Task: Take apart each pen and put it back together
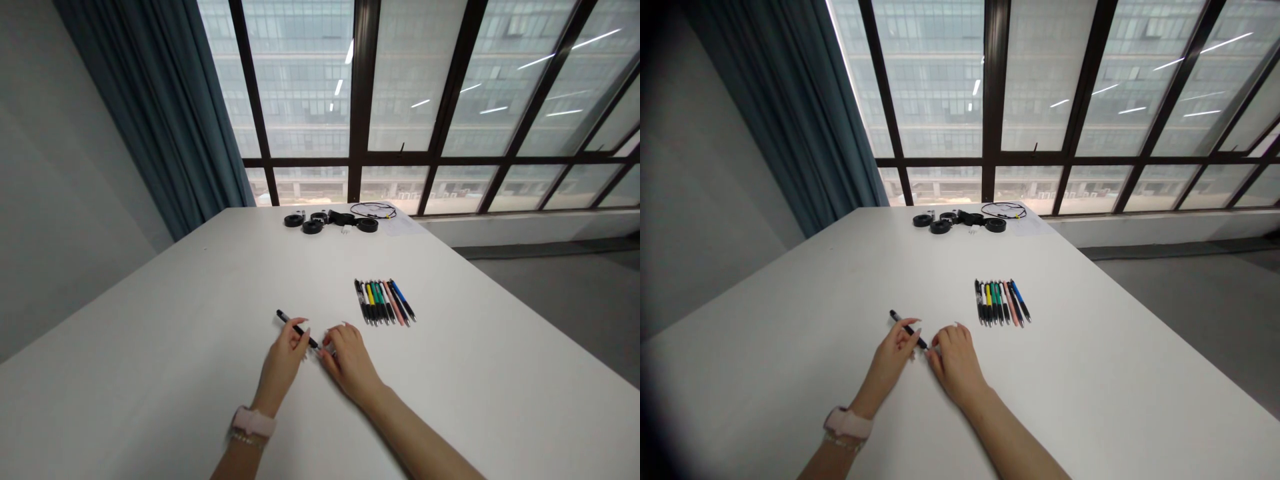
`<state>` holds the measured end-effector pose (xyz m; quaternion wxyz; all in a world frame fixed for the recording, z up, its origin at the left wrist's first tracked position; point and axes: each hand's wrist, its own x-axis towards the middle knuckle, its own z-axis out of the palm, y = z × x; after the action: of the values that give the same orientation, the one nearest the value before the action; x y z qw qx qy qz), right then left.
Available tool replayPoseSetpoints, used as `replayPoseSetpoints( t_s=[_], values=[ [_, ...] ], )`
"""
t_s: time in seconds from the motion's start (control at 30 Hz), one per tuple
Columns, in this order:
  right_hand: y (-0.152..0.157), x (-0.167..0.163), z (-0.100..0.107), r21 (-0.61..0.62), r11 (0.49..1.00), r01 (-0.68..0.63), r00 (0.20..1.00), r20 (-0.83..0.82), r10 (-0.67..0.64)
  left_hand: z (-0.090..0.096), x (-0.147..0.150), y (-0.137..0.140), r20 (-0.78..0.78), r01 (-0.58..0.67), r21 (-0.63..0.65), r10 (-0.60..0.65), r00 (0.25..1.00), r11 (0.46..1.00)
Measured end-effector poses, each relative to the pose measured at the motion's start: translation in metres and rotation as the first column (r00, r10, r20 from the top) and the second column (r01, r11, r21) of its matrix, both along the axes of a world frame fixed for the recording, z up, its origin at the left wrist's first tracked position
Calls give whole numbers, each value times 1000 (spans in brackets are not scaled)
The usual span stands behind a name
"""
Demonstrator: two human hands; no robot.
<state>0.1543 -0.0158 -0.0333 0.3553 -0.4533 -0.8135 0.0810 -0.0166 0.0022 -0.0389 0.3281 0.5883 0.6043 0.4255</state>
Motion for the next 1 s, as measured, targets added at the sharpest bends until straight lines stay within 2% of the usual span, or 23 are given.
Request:
replayPoseSetpoints(
  t_s=[0.33, 0.7, 1.0],
  values=[
    [0, 4, 6, -40, 999, -5, 1000, 17, 6, 5, 4, 0, 46, -8, -12, 9, 999, 1000],
    [2, 2, 0, 18, 1000, 0, 994, -112, 2, 5, 10, -5, 169, 66, -26, -61, 984, 997],
    [1, 4, 3, -17, 999, -30, 991, -128, 28, 3, 9, -2, 252, 55, -58, -38, 967, 997]
  ],
)
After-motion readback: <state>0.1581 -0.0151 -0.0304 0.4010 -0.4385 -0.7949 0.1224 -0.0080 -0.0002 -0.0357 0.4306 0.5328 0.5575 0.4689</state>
